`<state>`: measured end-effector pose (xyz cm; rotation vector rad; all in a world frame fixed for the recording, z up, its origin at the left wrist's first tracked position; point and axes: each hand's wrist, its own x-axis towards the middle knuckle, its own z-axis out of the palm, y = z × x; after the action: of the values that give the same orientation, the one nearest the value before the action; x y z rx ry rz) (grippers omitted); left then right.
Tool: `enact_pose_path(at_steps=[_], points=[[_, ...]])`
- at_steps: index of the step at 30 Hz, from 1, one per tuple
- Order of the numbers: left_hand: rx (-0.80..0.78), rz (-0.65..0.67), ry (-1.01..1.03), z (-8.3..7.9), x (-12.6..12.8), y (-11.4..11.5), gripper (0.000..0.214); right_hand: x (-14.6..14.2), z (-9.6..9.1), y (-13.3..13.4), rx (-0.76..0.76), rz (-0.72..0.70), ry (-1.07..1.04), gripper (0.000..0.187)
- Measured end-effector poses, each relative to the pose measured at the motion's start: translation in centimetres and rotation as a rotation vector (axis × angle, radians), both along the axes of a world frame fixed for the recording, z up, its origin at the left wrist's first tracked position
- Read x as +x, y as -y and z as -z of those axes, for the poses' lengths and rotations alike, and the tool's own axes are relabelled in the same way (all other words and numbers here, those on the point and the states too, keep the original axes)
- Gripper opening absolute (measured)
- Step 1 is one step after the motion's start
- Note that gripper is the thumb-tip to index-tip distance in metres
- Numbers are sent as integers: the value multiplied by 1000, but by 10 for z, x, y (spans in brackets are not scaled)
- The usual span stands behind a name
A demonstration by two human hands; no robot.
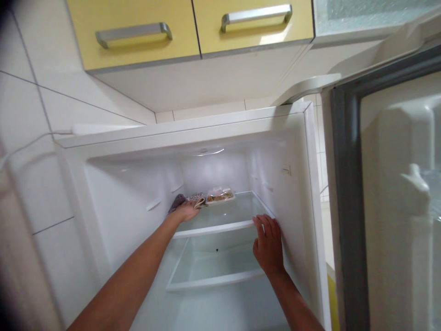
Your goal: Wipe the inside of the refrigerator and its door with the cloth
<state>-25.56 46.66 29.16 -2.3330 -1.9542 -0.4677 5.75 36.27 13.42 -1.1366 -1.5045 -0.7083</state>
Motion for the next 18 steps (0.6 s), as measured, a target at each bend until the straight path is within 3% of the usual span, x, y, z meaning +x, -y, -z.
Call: enact_pose_path(at_steps=[6,12,18], points=[[-81,-95,-83,2,4,46,60,0,-3,4,-8,9,24,70],[-57,47,-87,-1,4,99,60,-5,-8,8,8,-48,-43,71],[-45,130,-48,-5,40,115,59,-12,-25,15,-10,-126,-209,55]])
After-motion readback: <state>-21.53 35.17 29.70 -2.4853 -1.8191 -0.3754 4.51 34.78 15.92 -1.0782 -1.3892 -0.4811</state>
